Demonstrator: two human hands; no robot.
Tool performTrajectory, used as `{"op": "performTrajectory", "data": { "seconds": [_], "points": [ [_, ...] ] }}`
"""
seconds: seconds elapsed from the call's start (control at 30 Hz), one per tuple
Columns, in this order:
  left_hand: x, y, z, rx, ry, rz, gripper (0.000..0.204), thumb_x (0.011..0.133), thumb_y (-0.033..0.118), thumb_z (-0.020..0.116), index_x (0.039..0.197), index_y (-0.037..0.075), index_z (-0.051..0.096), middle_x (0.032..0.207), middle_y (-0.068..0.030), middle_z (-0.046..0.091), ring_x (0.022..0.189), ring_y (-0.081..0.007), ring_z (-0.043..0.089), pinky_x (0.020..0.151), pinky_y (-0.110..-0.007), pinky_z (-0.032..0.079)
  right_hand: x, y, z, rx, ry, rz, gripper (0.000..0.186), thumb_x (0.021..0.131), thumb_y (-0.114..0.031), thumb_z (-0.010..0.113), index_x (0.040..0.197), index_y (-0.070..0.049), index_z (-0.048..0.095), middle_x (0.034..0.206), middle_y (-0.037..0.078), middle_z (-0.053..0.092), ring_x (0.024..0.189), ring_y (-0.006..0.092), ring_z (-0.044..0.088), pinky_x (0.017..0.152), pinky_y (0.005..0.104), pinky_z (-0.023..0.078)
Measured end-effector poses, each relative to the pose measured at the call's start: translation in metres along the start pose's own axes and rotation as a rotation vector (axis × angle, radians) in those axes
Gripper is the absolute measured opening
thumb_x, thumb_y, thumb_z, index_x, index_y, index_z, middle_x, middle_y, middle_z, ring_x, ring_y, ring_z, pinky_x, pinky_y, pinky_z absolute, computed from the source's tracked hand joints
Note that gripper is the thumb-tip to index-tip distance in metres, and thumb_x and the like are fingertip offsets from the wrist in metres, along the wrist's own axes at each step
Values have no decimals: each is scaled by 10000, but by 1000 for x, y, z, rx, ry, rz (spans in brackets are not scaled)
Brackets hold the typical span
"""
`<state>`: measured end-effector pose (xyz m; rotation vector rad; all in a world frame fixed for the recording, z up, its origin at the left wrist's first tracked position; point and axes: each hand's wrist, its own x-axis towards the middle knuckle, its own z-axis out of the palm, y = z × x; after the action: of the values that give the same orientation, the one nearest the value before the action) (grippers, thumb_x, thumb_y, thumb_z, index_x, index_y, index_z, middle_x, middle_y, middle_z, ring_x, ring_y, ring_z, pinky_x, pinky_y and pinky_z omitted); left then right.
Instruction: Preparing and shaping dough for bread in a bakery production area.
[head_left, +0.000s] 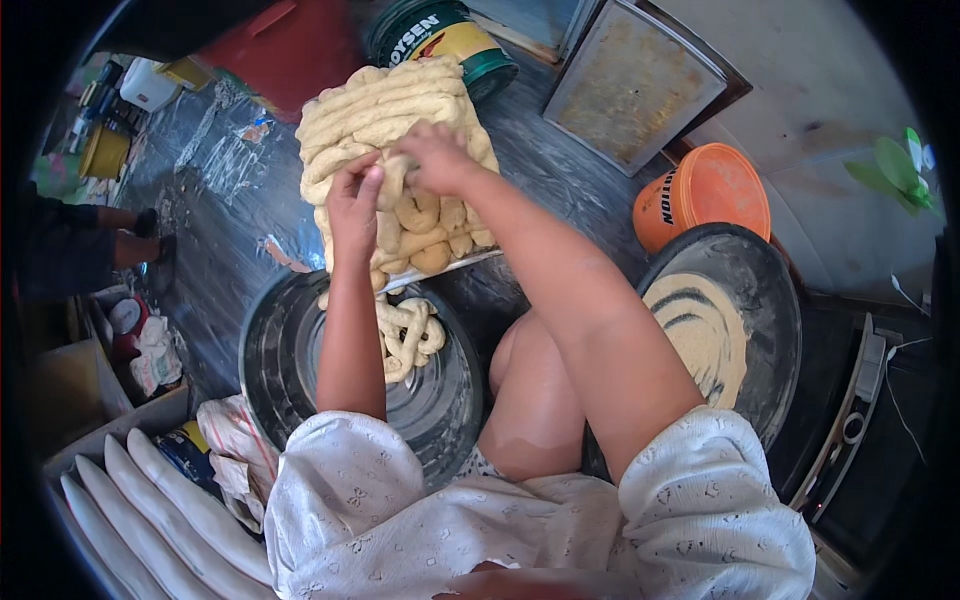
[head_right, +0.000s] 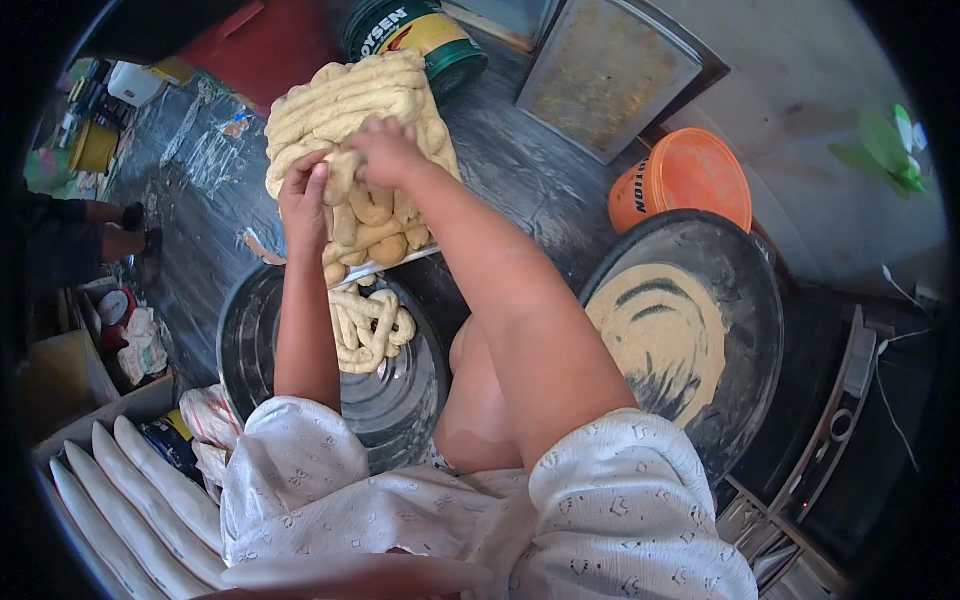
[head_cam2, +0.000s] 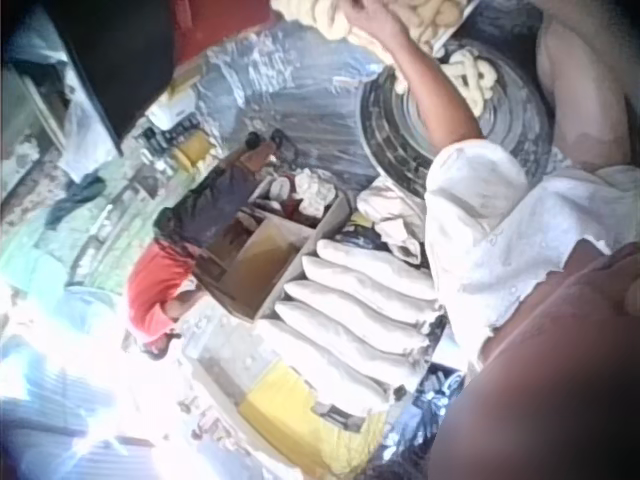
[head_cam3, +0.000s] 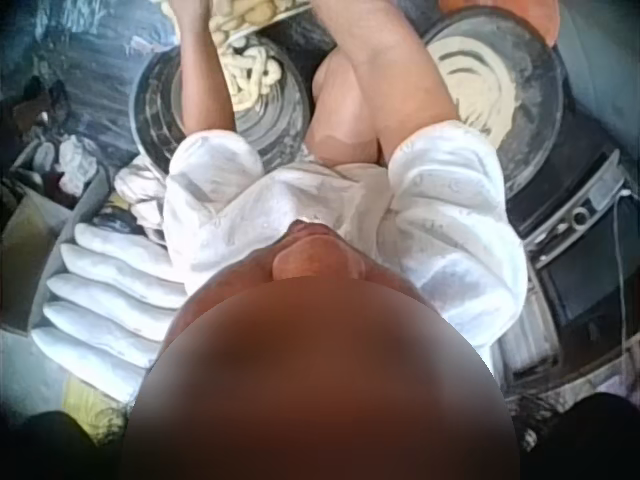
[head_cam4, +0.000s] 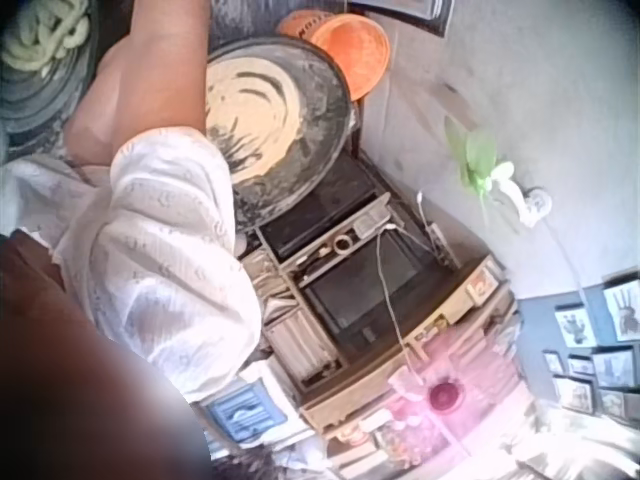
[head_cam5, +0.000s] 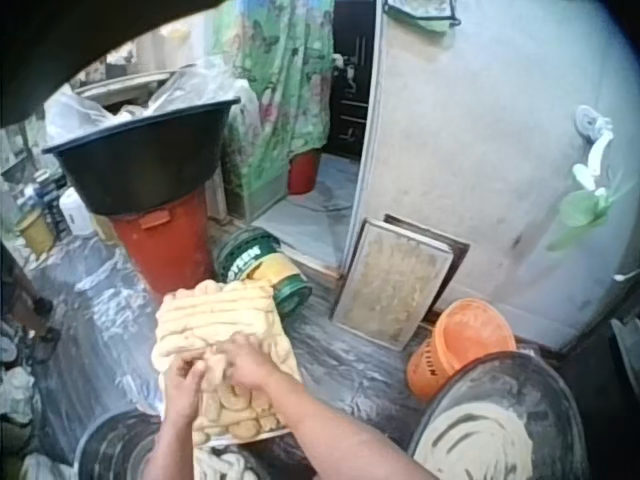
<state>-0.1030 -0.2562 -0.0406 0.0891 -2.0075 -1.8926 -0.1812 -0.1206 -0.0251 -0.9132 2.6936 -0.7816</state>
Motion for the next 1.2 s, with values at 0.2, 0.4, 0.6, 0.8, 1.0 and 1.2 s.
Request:
{"op": "performTrajectory", "data": {
  "seconds": [0.2,0.4,0.6,0.8,1.0,1.2],
  "points": [
    [0,-8,-40,1194,-126,105,432,800,335,573,1164,107,522,1260,-138,430,1238,-334,293,986,-454,217,-12,61,-3,143,540,180,366,681,-64,562,1027,-183,547,1069,40,477,1020,254,445,875,397,323],
    [2,-3,26,1096,-253,313,442,769,291,606,1164,112,518,1310,-126,376,1248,-316,285,985,-456,233,-38,56,3,-150,239,-9,524,686,-39,552,1162,-235,454,1143,30,470,1083,242,430,881,399,321],
    [9,-11,27,1124,-434,292,354,712,203,658,1046,115,583,1260,-110,430,1205,-310,340,981,-448,236,-44,70,-8,131,-57,64,447,739,-242,599,1161,-230,452,1111,71,489,1097,248,453,867,428,344],
    [19,-24,46,1128,-186,368,294,727,288,631,950,96,621,1148,-118,498,1111,-278,419,965,-446,250,-51,44,-30,-36,155,332,490,753,-298,599,1193,-166,428,1107,124,500,1021,288,505,851,407,381],
    [3,-21,45,1157,-103,307,377,715,212,649,1044,60,545,1185,-166,445,1130,-313,396,986,-459,248,-182,23,-120,161,552,8,526,719,-169,638,1200,-91,439,1103,121,504,985,259,528,831,345,425],
    [-81,81,111,578,-282,292,391,717,128,645,1079,37,530,1250,-175,391,1162,-334,369,961,-378,312,-495,182,-95,-83,393,1000,445,778,-301,583,1123,-26,519,1102,221,526,1044,345,495,890,382,383]
  ]
}}
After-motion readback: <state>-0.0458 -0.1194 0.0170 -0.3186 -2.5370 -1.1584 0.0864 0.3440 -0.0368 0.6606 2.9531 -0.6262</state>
